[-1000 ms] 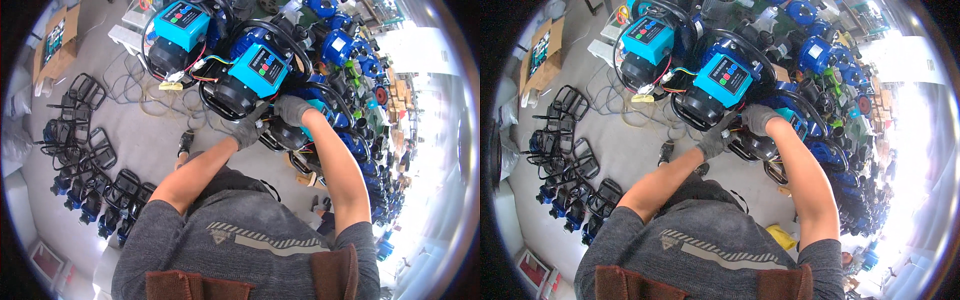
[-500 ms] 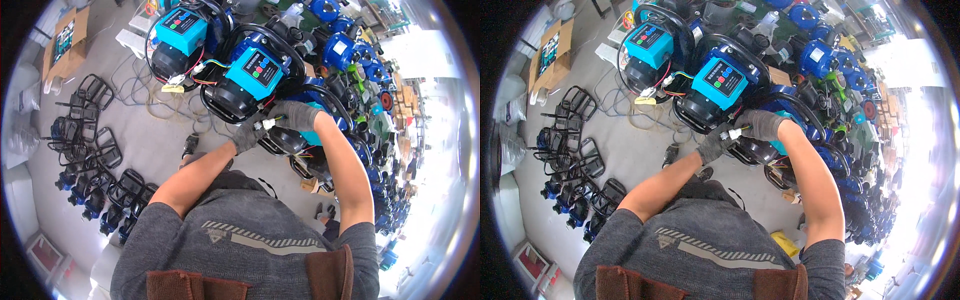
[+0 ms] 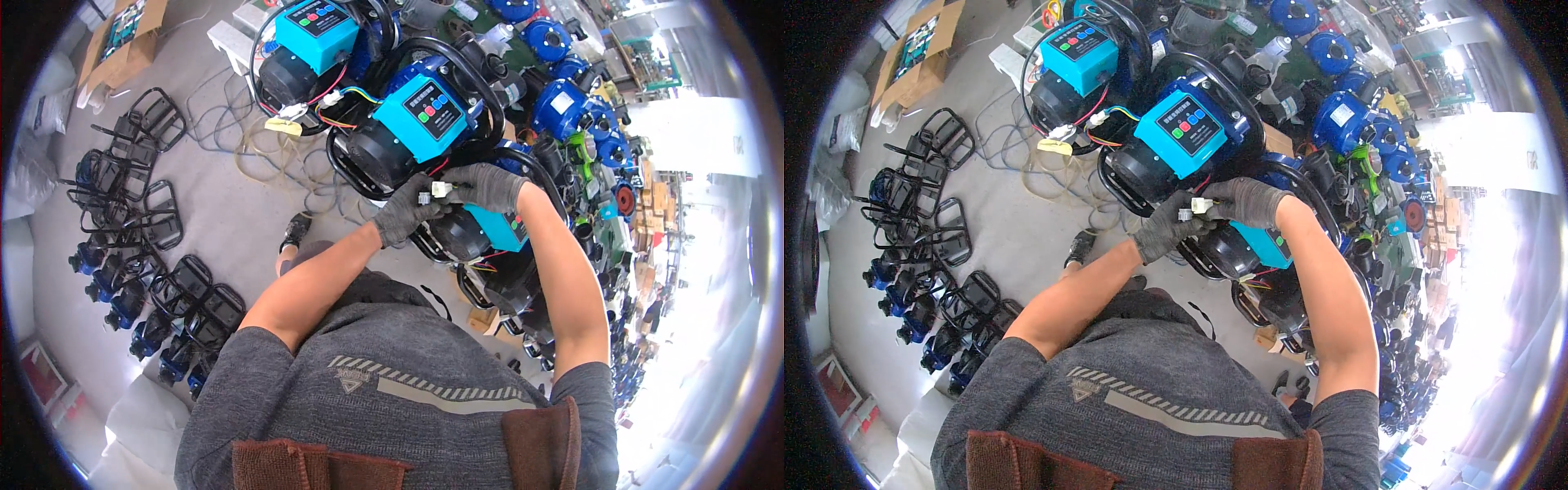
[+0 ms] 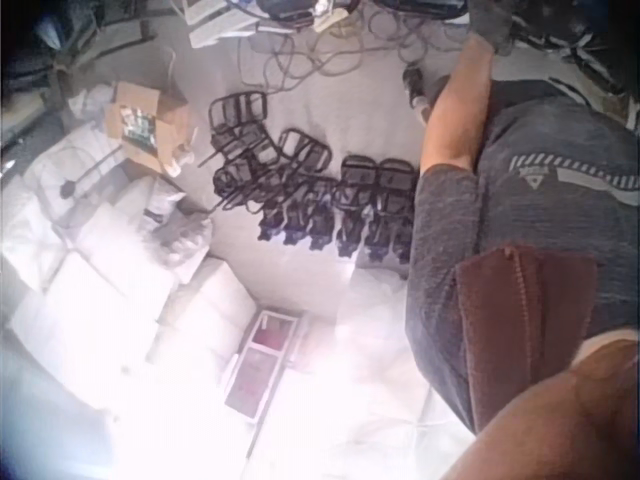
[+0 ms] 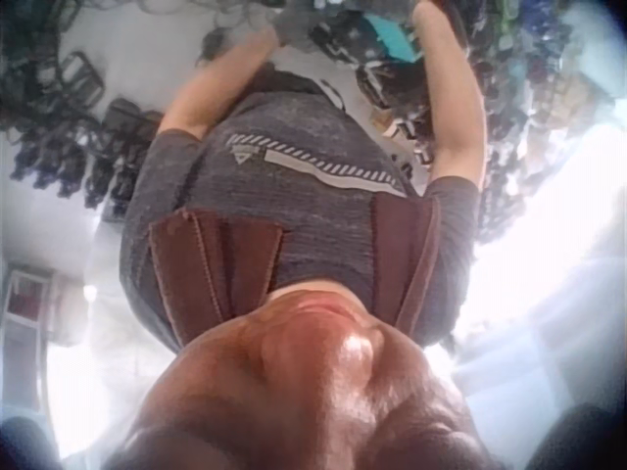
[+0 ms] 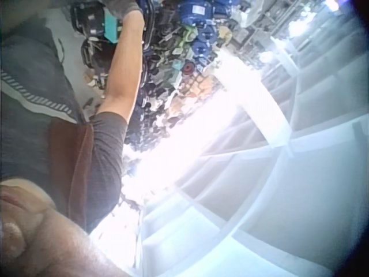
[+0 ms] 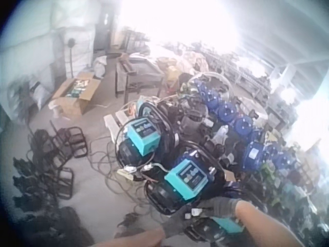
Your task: Assemble electronic control modules onto industrial water pump motors and connect the wiring harnesses.
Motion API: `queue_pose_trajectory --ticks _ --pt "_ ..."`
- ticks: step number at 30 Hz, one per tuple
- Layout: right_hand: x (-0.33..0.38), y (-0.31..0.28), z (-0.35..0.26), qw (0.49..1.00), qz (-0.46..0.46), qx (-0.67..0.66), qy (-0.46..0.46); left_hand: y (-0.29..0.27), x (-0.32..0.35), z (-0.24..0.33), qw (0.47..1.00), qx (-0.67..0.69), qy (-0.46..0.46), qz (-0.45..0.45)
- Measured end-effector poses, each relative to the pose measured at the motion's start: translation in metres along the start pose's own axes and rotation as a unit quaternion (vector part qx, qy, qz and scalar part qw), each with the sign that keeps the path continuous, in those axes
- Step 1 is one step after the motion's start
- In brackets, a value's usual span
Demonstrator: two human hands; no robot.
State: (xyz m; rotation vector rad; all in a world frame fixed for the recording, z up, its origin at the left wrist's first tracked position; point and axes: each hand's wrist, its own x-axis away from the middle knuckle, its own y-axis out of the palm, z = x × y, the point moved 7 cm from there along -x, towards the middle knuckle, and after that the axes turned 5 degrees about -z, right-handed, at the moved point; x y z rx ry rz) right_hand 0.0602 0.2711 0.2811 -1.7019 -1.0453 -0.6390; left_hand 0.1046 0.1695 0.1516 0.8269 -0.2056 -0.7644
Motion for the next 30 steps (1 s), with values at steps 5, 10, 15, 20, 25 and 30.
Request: queue_pose_trajectory --ticks 5,10,15,20,25,30 --pt "0.008 -0.005 -0.001 0.996 0.057 -0.061 -0.043 0.002 0.007 0.009 0.999 0.009 0.032 -0.033" --pt "0.01 -0.005 -0.003 0.995 0.04 -0.081 -0.039 0.001 0.016 0.004 0.996 0.009 0.043 -0.071" --pt "0.013 -0.006 -0.006 0.997 0.031 -0.064 -0.026 0.001 0.016 0.001 0.999 -0.002 0.007 -0.05" --pt "0.011 -0.004 -0.006 0.999 0.0 -0.051 -0.008 -0.002 0.018 0.018 0.991 -0.124 0.007 -0.044" --pt "0.002 -0.007 0.002 0.999 -0.035 -0.011 0.018 -0.019 0.021 0.006 0.999 0.017 -0.044 0.022" --pt "-0.019 -0.001 0.007 0.994 -0.107 -0.016 0.02 -0.03 0.019 -0.005 0.997 0.057 -0.038 0.047"
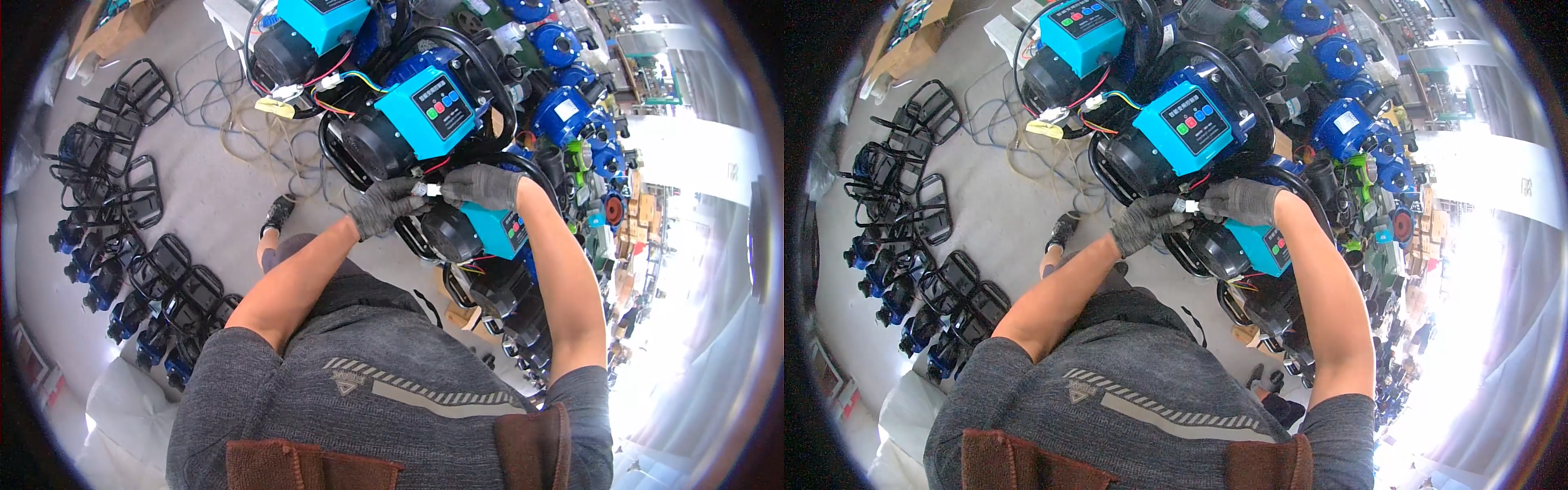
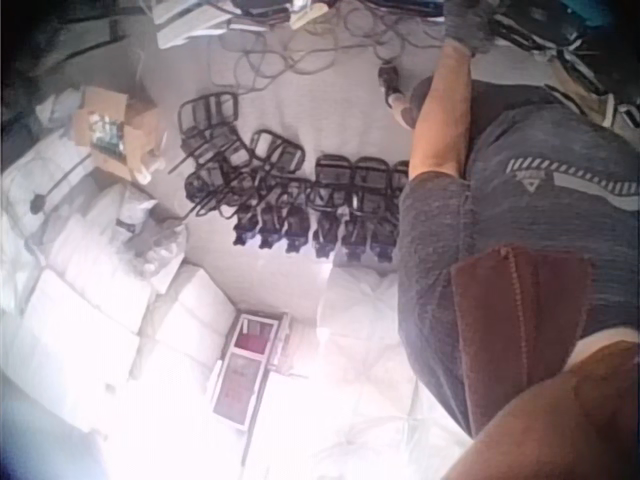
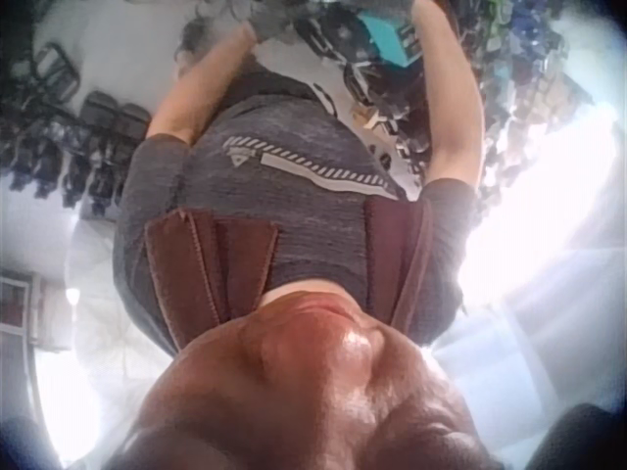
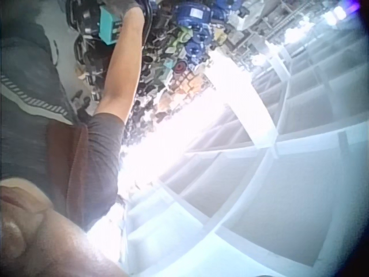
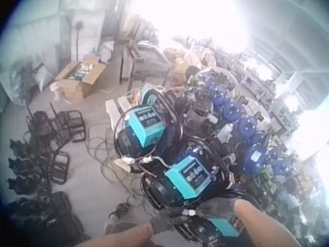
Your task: Assemble electronic control modules onto industrial water pump motors and connect the wiring harnesses.
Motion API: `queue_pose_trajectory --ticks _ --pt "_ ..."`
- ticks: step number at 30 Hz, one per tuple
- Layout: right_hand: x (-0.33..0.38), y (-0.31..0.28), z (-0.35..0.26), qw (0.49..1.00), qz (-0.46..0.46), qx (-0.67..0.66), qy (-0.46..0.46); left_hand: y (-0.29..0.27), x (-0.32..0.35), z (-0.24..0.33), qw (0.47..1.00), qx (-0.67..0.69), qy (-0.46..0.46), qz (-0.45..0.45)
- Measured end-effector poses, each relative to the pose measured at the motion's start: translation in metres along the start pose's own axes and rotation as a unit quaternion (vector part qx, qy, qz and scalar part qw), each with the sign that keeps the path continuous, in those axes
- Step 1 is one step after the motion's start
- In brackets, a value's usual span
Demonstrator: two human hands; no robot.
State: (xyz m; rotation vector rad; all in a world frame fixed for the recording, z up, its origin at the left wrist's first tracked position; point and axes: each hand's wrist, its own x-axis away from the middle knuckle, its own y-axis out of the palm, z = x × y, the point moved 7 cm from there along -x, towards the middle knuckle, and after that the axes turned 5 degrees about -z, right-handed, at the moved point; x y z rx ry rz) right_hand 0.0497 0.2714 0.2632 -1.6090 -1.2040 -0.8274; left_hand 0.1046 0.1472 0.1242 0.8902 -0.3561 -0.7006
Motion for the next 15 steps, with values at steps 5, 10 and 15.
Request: queue_pose_trajectory --ticks 5,10,15 --pt "-0.007 -0.003 0.006 0.998 0.001 -0.058 -0.029 -0.004 0.0 -0.002 1.0 -0.018 0.009 -0.013" --pt "-0.007 -0.003 0.002 0.998 0.043 0.042 -0.027 -0.011 0.001 -0.011 0.997 -0.073 -0.011 -0.017" --pt "0.001 0.0 -0.014 0.984 0.116 0.125 -0.055 -0.012 0.0 -0.005 0.956 -0.291 0.021 -0.037"
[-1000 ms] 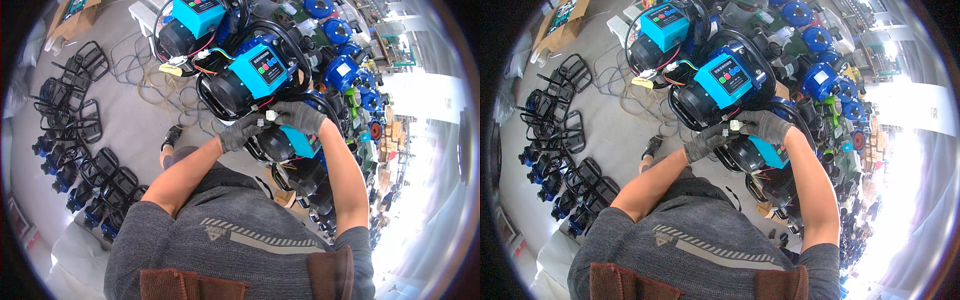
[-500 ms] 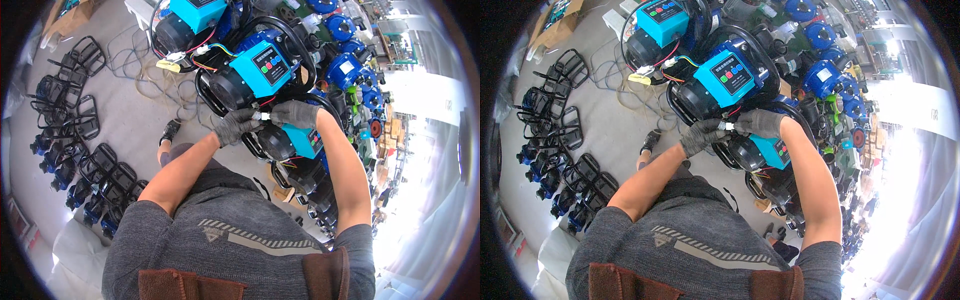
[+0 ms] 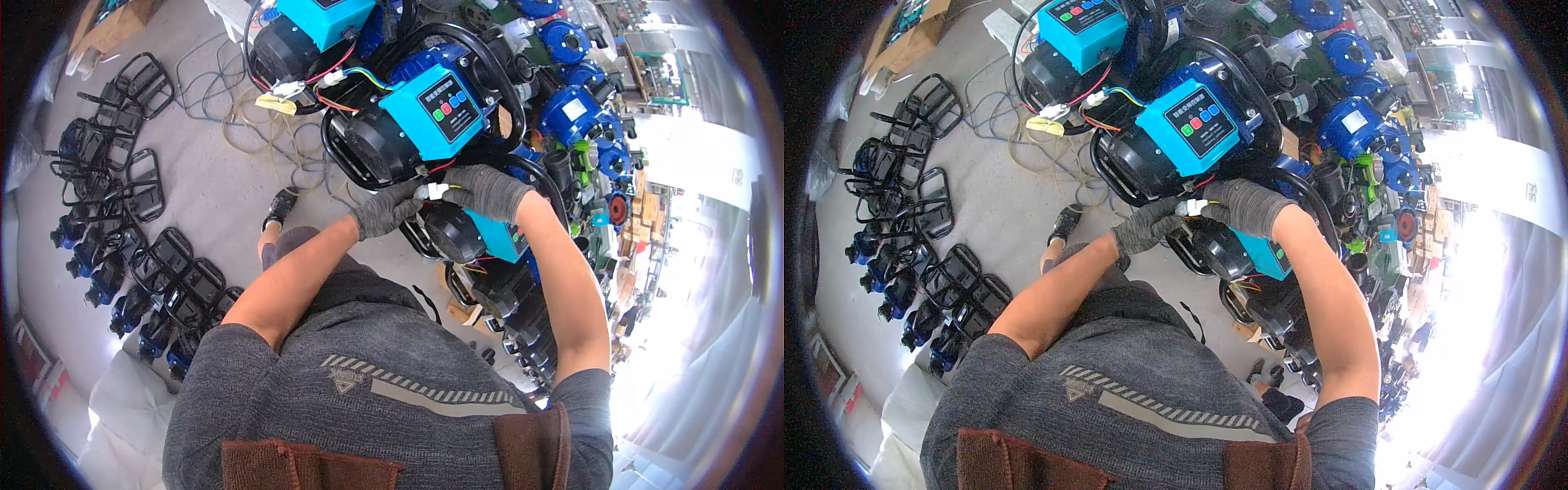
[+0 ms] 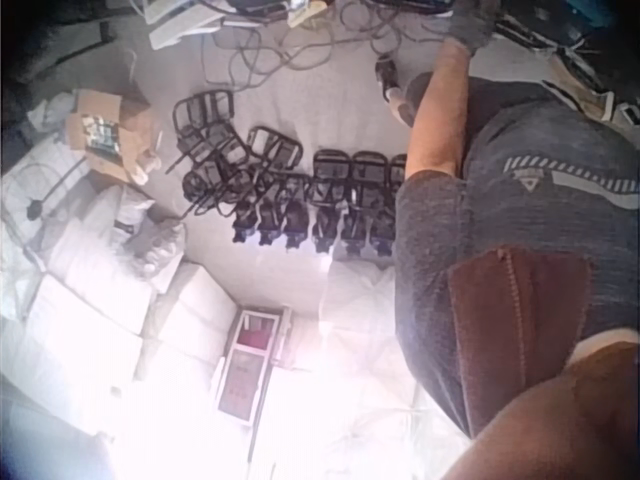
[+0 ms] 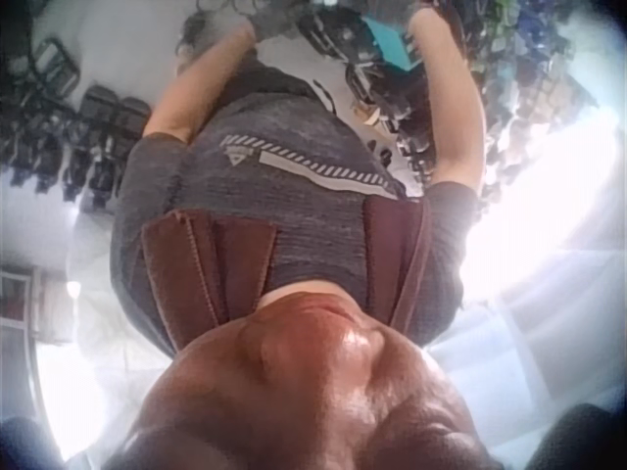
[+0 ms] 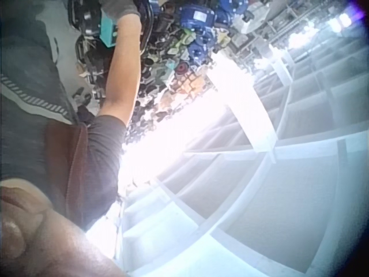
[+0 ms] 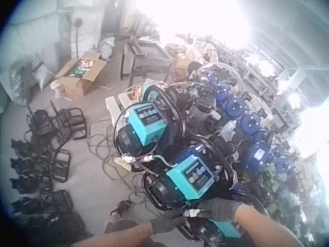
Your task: Assemble electronic control modules onto industrial water pump motors and connect the wiring harnesses.
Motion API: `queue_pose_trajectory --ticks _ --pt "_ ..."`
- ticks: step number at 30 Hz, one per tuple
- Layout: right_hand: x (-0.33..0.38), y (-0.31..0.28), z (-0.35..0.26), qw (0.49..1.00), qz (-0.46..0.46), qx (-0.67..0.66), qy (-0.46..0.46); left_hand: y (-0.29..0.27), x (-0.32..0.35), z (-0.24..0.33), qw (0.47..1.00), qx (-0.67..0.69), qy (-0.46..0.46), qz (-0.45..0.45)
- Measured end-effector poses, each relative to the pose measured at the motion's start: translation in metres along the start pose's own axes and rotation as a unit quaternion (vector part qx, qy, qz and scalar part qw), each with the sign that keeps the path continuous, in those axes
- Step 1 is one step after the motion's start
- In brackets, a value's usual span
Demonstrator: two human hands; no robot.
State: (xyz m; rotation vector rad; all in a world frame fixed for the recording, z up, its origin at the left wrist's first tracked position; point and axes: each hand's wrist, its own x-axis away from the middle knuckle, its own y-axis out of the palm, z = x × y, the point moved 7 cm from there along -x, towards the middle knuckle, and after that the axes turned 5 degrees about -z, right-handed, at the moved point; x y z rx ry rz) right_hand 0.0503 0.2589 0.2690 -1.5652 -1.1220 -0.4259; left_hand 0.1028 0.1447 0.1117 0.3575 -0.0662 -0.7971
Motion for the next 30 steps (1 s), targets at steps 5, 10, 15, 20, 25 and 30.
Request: queue_pose_trajectory --ticks 5,10,15,20,25,30 --pt "0.001 0.004 -0.006 0.995 0.019 0.098 -0.022 0.008 0.002 -0.003 0.993 -0.1 -0.045 -0.047" --pt "-0.001 0.015 -0.007 0.984 0.057 0.162 -0.041 0.01 -0.003 0.011 0.98 -0.198 0.0 -0.025" --pt "-0.001 0.023 -0.004 0.98 0.066 0.182 -0.051 0.011 -0.009 0.019 0.958 -0.263 -0.083 -0.079" --pt "-0.004 0.035 -0.017 0.944 0.053 0.305 -0.118 0.015 -0.019 0.012 0.928 -0.335 -0.127 -0.101" --pt "-0.008 0.033 -0.013 0.969 0.037 0.241 -0.027 0.018 -0.022 -0.007 0.969 -0.217 -0.088 -0.08" --pt "-0.012 0.037 -0.02 0.965 0.028 0.252 -0.06 0.019 -0.016 -0.021 0.961 -0.226 -0.138 -0.078"
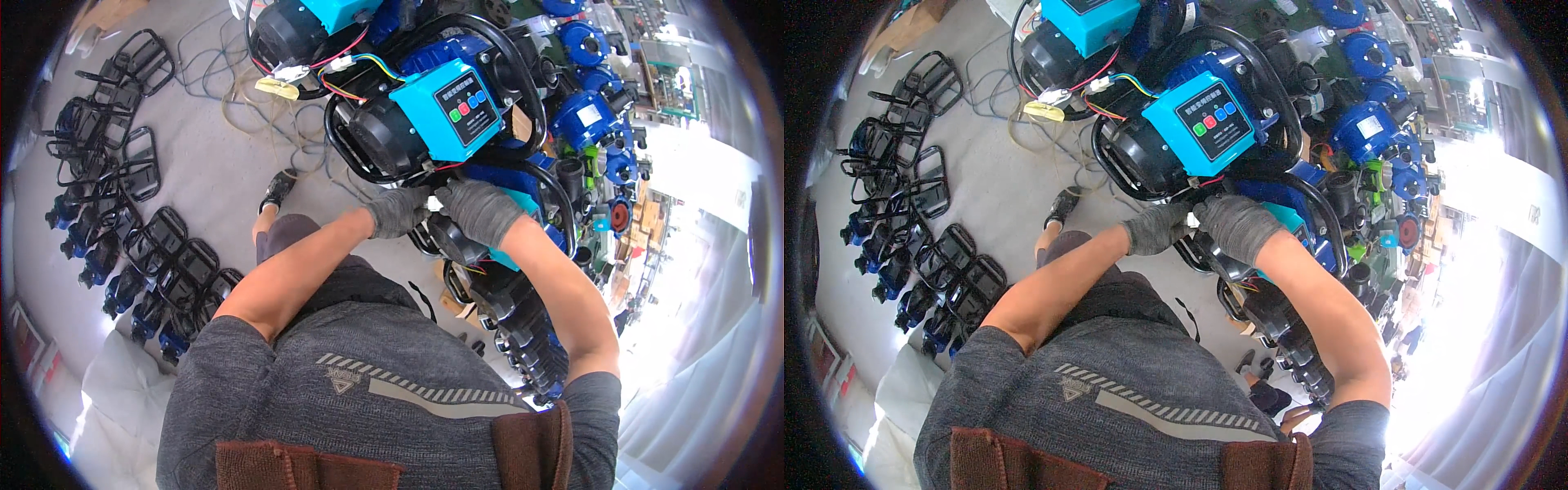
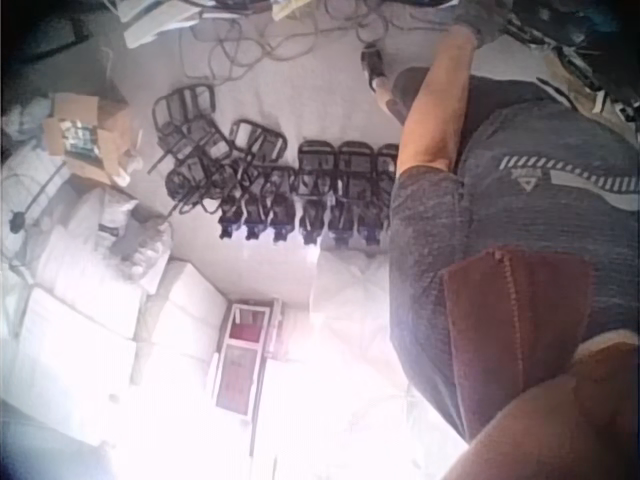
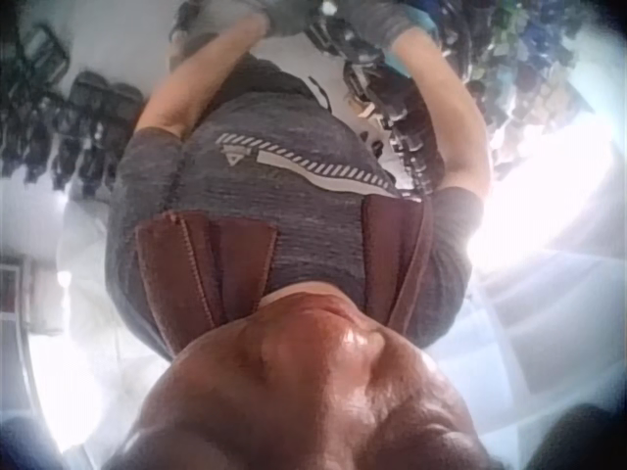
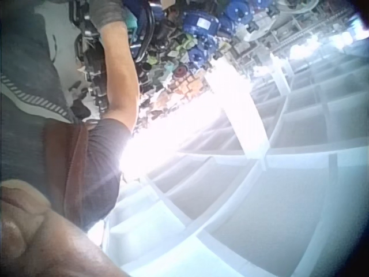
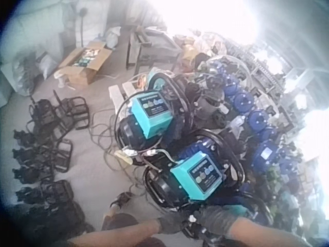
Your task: Assemble electronic control modules onto industrial water pump motors and connect the wiring harnesses.
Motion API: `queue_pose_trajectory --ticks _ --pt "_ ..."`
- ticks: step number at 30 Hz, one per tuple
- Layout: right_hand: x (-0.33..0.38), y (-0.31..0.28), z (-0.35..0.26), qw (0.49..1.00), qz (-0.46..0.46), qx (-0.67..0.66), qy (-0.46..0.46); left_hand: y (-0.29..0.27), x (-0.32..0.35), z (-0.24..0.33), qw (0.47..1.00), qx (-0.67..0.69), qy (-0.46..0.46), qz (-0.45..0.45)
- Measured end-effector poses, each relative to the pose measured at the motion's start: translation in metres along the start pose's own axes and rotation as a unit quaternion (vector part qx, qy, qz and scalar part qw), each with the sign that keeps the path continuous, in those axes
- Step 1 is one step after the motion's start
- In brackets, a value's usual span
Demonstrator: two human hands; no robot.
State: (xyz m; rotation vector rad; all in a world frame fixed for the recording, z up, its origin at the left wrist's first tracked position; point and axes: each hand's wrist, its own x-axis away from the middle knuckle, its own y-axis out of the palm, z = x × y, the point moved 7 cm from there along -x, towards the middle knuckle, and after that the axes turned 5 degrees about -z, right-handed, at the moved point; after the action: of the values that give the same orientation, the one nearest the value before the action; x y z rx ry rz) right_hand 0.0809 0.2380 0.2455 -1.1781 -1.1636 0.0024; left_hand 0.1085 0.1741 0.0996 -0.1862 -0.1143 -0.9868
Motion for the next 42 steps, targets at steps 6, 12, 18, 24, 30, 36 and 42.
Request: queue_pose_trajectory --ticks 6,12,18,24,30,36,42 --pt "0.006 -0.004 0.0 0.998 0.056 -0.005 -0.023 0.001 0.009 0.014 0.998 0.052 0.031 0.027" --pt "0.01 -0.008 0.019 0.998 -0.023 -0.043 0.04 -0.013 0.025 0.014 0.924 0.377 0.054 -0.018" --pt "0.018 -0.009 0.021 0.996 -0.031 -0.053 0.07 -0.003 0.022 0.006 0.914 0.401 0.024 0.052" --pt "0.017 -0.014 0.013 0.999 0.005 -0.036 0.015 0.009 0.016 0.009 0.888 0.455 0.048 0.047" --pt "0.013 -0.016 0.011 0.998 0.004 -0.06 0.012 0.009 0.018 0.018 0.873 0.477 0.035 0.094" --pt "0.008 -0.005 0.018 0.995 -0.041 -0.079 0.052 0.013 0.013 0.017 0.858 0.502 0.03 0.103" --pt "0.005 -0.005 0.013 1.0 -0.02 -0.005 0.01 0.006 0.007 0.003 0.885 0.461 0.016 0.063"
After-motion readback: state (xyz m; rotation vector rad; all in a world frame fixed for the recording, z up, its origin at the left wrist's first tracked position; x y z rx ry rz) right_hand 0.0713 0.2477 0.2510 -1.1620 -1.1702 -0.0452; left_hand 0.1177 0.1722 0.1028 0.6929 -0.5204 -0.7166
